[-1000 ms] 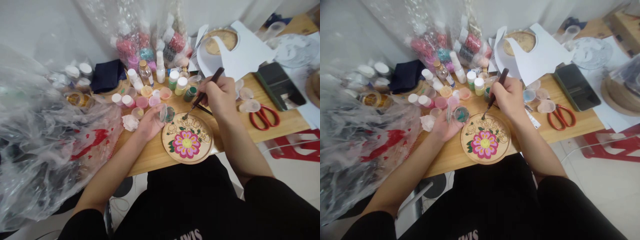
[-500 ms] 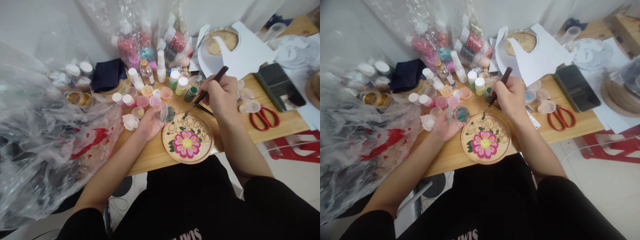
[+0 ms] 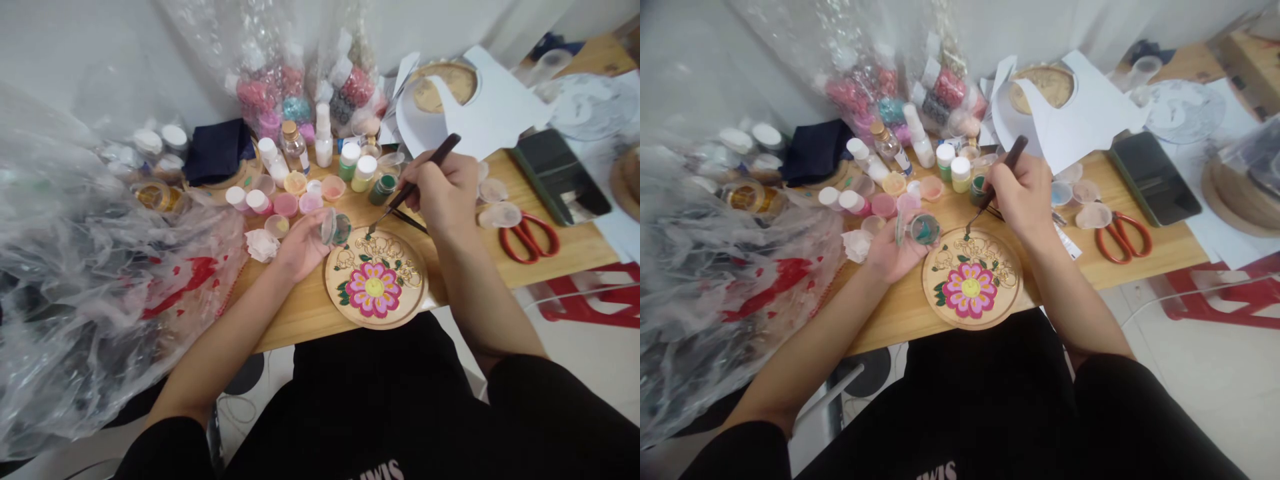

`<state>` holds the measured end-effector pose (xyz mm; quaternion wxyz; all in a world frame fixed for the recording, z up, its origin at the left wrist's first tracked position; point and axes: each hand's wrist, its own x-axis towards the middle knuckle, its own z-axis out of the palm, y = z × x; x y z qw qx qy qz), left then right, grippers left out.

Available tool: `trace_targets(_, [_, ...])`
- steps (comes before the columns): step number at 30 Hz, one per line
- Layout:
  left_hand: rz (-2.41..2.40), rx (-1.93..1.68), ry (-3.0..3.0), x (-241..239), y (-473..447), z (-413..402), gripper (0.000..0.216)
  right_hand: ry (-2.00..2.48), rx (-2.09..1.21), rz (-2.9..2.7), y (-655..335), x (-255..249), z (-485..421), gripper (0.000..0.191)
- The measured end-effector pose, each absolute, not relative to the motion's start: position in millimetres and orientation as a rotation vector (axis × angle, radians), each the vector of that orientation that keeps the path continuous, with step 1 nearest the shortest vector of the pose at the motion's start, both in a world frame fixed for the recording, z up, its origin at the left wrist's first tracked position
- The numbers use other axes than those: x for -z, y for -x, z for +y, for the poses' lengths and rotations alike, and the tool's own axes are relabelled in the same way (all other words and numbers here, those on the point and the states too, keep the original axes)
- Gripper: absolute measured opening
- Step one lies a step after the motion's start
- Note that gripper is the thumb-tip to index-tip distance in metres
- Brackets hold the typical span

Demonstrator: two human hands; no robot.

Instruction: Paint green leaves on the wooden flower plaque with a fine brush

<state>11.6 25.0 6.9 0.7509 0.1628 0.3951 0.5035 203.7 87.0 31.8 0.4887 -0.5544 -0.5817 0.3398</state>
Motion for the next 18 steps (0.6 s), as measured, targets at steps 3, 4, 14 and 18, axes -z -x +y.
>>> trace_targets(3, [0.868,-1.096,-0.360,-7.6,-11.6,24.8,0.019,1.330,-0.849,-1.386,-201.8,-34.4,86.2,0.024])
trace_targets(4, [0.872,-1.095,-0.358,-8.2,-11.7,24.8,0.019,1.329,-0.864,-1.377,-201.0,-35.2,85.9,0.024])
trace_targets(14, [0.884,-1.089,-0.337,-10.3,-12.8,25.1,0.020,1.304,-0.925,-1.376,-199.8,-32.8,84.7,0.027])
trace_targets(18, [0.863,-1.089,-0.328,-9.6,-12.7,24.8,0.020,1.301,-0.919,-1.386,-199.8,-31.9,85.4,0.026])
